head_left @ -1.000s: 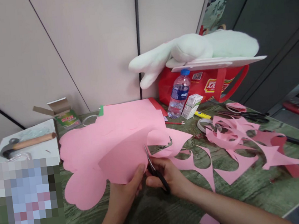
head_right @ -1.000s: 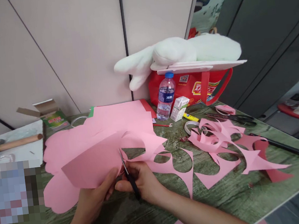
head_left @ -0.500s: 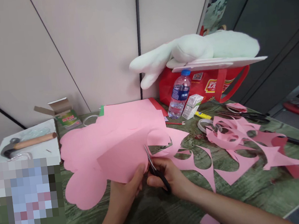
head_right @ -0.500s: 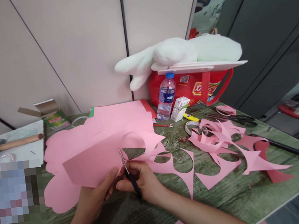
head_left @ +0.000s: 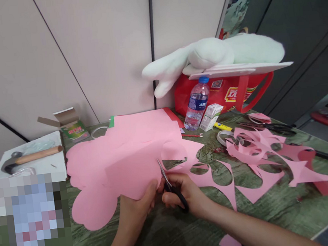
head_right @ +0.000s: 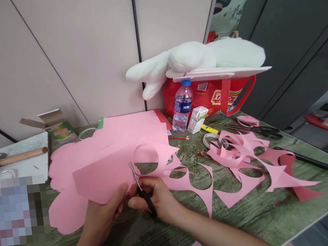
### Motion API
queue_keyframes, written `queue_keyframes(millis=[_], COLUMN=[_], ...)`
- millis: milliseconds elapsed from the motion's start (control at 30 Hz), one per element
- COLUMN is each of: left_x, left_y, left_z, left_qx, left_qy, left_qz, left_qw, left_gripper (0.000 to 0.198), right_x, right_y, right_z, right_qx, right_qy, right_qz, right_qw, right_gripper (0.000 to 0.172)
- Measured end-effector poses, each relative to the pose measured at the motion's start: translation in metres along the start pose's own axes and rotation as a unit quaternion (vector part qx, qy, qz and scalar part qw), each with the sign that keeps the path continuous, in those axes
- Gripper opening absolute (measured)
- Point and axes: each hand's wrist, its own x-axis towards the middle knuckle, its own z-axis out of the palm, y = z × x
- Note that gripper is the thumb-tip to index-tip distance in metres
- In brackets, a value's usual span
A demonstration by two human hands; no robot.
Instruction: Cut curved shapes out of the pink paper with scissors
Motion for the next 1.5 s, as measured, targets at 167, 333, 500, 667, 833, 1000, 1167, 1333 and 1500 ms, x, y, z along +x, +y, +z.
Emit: queue_keyframes(millis=[167, 333, 500, 667, 833, 1000, 1167, 1333, 1500], left_x=[-0.002, -0.001, 0.0, -0.001, 0.002, 0.004, -0.001, -0.004, -0.005], left_y=[0.005, 0.006, 0.005, 0.006, 0.0, -0.006, -0.001, 0.001, 0.006], left_z=[0.0, 0.0, -0.001, 0.0, -0.002, -0.002, 0.003, 0.005, 0.005], left_qx=[0.01, 0.014, 0.012, 0.006, 0.002, -0.017, -0.029, -0.028, -0.042], left_qy=[0.014, 0.008, 0.014, 0.019, 0.013, -0.038, 0.046, 0.024, 0.03], left_qz=[0.013, 0.019, 0.012, 0.015, 0.021, 0.021, -0.015, -0.036, -0.036], left_qw=[1.0, 1.0, 1.0, 1.0, 1.0, 0.999, 0.998, 0.999, 0.998], left_gripper=[0.041, 0.042, 0.043, 0.044, 0.046, 0.049, 0.047, 0.043, 0.036], right_x=[0.0, 0.0, 0.0, 0.0, 0.0, -0.002, -0.002, 0.001, 0.003], right_y=[0.0, -0.002, -0.004, -0.005, -0.006, -0.005, 0.001, -0.006, -0.015], right_z=[0.0, 0.0, -0.001, -0.001, -0.001, 0.0, 0.0, 0.0, 0.001], right_qx=[-0.004, -0.012, -0.016, -0.019, -0.023, -0.011, -0.008, 0.001, 0.002], right_qy=[-0.001, -0.007, -0.013, -0.011, -0.015, -0.024, -0.029, -0.036, -0.01], right_qz=[-0.001, 0.001, 0.0, 0.002, 0.003, -0.002, 0.022, -0.013, -0.011], right_qw=[1.0, 1.0, 1.0, 1.0, 1.0, 1.0, 0.999, 0.999, 1.0], right_gripper=[0.04, 0.041, 0.043, 0.043, 0.043, 0.046, 0.042, 0.041, 0.044])
